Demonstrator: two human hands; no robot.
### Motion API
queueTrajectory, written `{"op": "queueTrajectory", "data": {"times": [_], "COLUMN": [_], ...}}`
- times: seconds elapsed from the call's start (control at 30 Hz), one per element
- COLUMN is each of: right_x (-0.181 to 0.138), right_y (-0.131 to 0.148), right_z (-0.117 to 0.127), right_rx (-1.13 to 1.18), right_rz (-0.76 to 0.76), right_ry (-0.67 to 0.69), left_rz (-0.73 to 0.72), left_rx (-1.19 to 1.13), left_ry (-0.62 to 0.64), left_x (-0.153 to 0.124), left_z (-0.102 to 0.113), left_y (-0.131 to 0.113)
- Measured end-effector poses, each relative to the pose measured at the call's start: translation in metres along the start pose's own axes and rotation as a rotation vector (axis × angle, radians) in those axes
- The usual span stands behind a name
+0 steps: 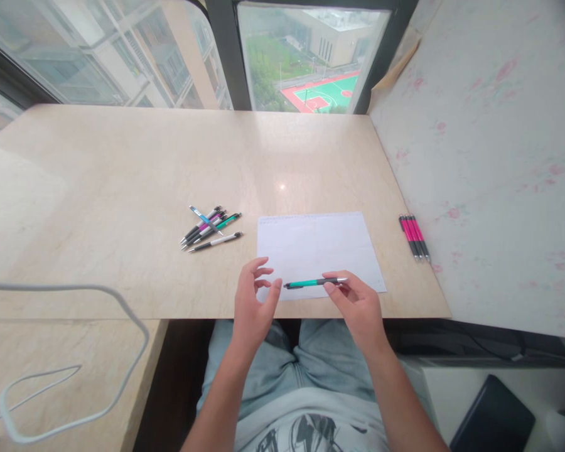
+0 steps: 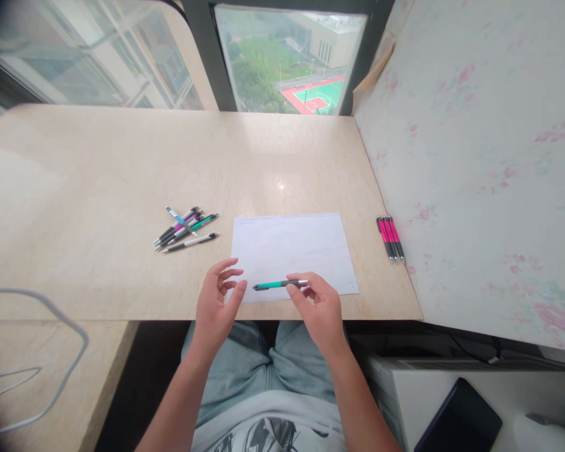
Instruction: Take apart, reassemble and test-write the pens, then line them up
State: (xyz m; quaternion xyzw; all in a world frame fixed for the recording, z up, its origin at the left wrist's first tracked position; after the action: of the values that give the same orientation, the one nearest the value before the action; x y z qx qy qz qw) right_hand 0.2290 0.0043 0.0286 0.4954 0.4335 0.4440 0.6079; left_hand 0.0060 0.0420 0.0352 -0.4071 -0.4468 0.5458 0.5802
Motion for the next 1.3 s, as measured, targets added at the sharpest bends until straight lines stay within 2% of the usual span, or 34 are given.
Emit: {"op": "queueTrajectory", "data": {"times": [0.07, 0.2, 0.33, 0.47, 0.6, 0.73, 0.9, 1.0, 1.07, 1.3], "right_x": [-0.001, -0.001, 0.002, 0.008, 0.015, 0.015, 0.012, 0.010, 0.011, 0.007], "right_y": [-0.005, -0.012, -0.012, -0.012, -0.013, -0.010, -0.004, -0.005, -0.004, -0.004], "right_z": [-0.001, -0.009, -0.012, -0.007, -0.006, 0.000, 0.003, 0.005, 0.005, 0.003], "right_rx": [0.111, 0.253, 0.376, 0.752, 1.028, 1.084, 1.077, 1.066, 1.051, 1.015], "right_rz": [-0.049, -0.109, -0.147, -0.226, -0.320, -0.312, -0.303, -0.318, -0.307, -0.288], "right_ry": [-0.016, -0.025, -0.064, -0.157, -0.176, -0.227, -0.229, -0.258, -0.258, -0.248], "left_rz": [-0.025, -0.065, -0.104, -0.163, -0.210, -0.252, -0.249, -0.192, -0.103, 0.476], "left_rx": [0.077, 0.121, 0.167, 0.271, 0.361, 0.398, 0.286, 0.165, 0.067, -0.455], "left_ry": [0.111, 0.368, 0.321, 0.351, 0.385, 0.449, 0.469, 0.452, 0.454, 0.631], "left_x": [-0.001, -0.017, -0.029, -0.037, -0.040, -0.044, -0.046, -0.046, -0.044, -0.053], "left_z": [-0.007, -0.040, -0.058, -0.074, -0.079, -0.084, -0.086, -0.085, -0.086, -0.107], "left_y": [-0.006, -0.018, -0.026, -0.030, -0.034, -0.038, -0.037, -0.032, -0.026, 0.007]}}
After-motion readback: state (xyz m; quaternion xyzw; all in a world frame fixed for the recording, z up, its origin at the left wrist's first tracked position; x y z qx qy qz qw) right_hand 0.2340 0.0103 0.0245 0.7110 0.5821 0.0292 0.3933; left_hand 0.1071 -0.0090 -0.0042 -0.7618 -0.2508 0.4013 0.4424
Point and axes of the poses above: each hand's wrist, its own x-axis towards the middle knuckle, its own z-axis out of the back of the hand, y = z × x, the point moved 10 cm from there along x, towards the middle knuckle, and after that the axes turned 1 degree about y, right-handed, at the moved point
